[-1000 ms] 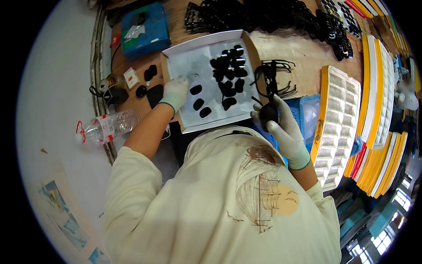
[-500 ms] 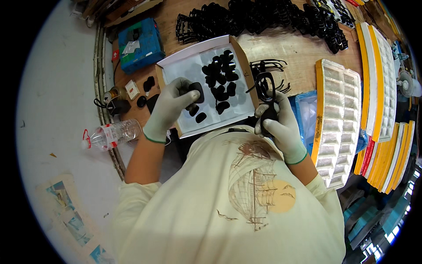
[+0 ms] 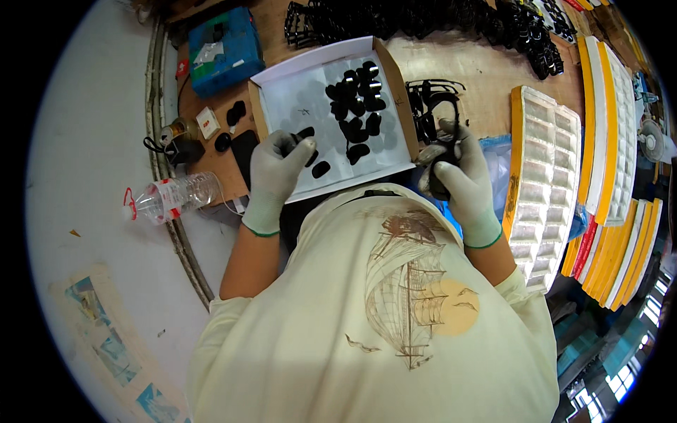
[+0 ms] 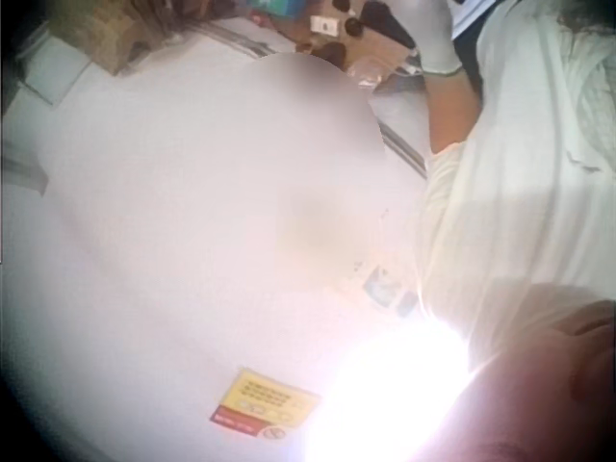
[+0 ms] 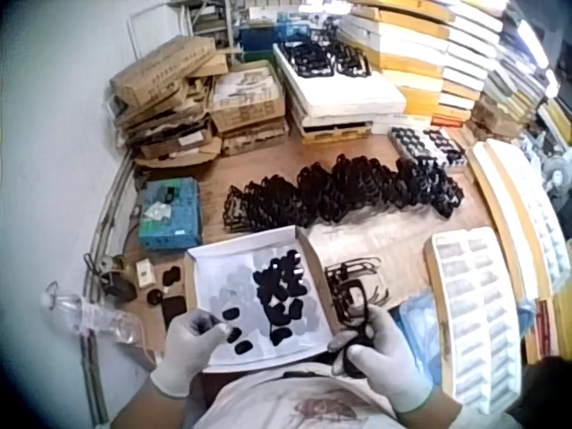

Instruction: The person picks small black rubber pieces from a tray and attaches them to black plastic frames, then places the assembled units into a white foam tray. The process repeats with multiple units.

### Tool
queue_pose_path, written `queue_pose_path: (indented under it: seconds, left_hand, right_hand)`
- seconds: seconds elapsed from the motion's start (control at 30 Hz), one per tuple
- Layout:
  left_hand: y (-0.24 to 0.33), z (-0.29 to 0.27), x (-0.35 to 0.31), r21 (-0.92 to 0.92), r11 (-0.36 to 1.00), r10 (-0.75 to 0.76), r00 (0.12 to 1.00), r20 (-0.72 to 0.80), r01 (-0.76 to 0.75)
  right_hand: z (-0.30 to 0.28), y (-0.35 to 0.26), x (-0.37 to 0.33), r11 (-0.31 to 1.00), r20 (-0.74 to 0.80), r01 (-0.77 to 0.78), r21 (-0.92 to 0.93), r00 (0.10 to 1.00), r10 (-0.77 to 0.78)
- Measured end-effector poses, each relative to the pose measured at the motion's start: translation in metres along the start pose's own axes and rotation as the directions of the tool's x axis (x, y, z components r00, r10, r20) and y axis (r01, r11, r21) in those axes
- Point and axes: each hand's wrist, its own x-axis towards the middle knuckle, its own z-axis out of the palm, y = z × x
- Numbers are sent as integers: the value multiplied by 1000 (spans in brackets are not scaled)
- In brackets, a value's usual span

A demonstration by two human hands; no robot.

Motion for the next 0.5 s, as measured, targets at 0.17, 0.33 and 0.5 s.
queue_pose_path:
  seconds: [0.17, 0.33, 0.5]
  left_hand:
    - [-40, -19, 6, 387, 921, -10, 994, -107, 51]
    - [-69, -14, 30, 473, 878, -81, 997, 0, 72]
    - [-62, 58, 42, 425, 882, -9, 897, 443, -201]
  right_hand:
    - [-8, 2, -8, 999, -136, -14, -41, 991, 8]
    - [-12, 14, -13, 991, -246, -93, -94, 967, 67]
    - [-8, 20, -9, 974, -192, -146, -174, 975, 112]
